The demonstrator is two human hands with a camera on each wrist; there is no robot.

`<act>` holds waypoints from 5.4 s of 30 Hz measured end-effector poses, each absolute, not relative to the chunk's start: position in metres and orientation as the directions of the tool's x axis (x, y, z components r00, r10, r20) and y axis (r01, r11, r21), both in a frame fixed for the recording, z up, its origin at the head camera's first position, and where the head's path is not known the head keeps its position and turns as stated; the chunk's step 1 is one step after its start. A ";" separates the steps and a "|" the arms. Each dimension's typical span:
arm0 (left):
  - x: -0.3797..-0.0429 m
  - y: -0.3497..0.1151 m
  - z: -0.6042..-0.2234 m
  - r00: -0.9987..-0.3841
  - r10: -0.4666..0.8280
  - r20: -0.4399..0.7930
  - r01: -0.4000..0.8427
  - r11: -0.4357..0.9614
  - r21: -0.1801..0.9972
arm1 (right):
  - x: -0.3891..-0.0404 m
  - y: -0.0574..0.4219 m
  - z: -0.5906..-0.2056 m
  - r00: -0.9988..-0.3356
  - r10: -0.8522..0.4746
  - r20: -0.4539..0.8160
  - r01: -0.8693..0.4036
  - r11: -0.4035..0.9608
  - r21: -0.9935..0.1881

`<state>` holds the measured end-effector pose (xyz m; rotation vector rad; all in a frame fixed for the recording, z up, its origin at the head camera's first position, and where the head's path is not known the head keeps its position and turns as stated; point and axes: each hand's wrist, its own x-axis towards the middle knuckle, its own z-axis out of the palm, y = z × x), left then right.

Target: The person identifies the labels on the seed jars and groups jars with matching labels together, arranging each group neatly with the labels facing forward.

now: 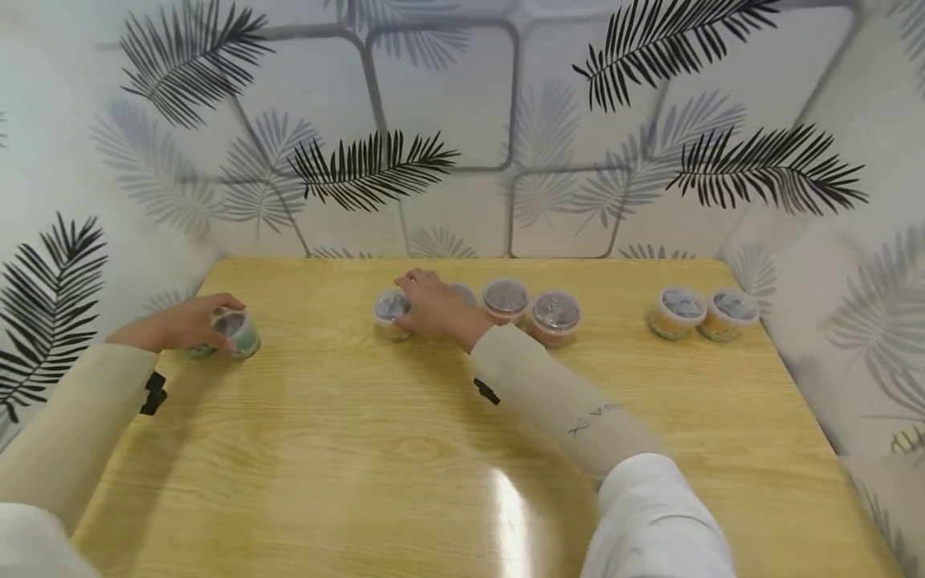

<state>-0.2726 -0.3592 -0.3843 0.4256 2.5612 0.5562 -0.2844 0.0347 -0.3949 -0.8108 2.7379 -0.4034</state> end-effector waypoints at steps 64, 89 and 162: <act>-0.257 -0.318 -0.384 -0.842 0.429 -0.328 0.349 0.896 0.275 | -0.244 0.023 -0.422 -0.772 -0.623 -0.127 -0.522 0.735 -0.432; -0.151 -0.153 -0.387 -0.856 0.499 0.136 0.344 0.353 0.870 | -0.198 0.100 -0.351 -0.817 -0.576 0.031 -0.323 0.412 -0.852; -0.106 -0.110 -0.400 -0.802 0.301 0.516 0.586 0.226 0.778 | -0.150 0.096 -0.326 -0.769 -0.635 0.073 -0.415 0.409 -0.813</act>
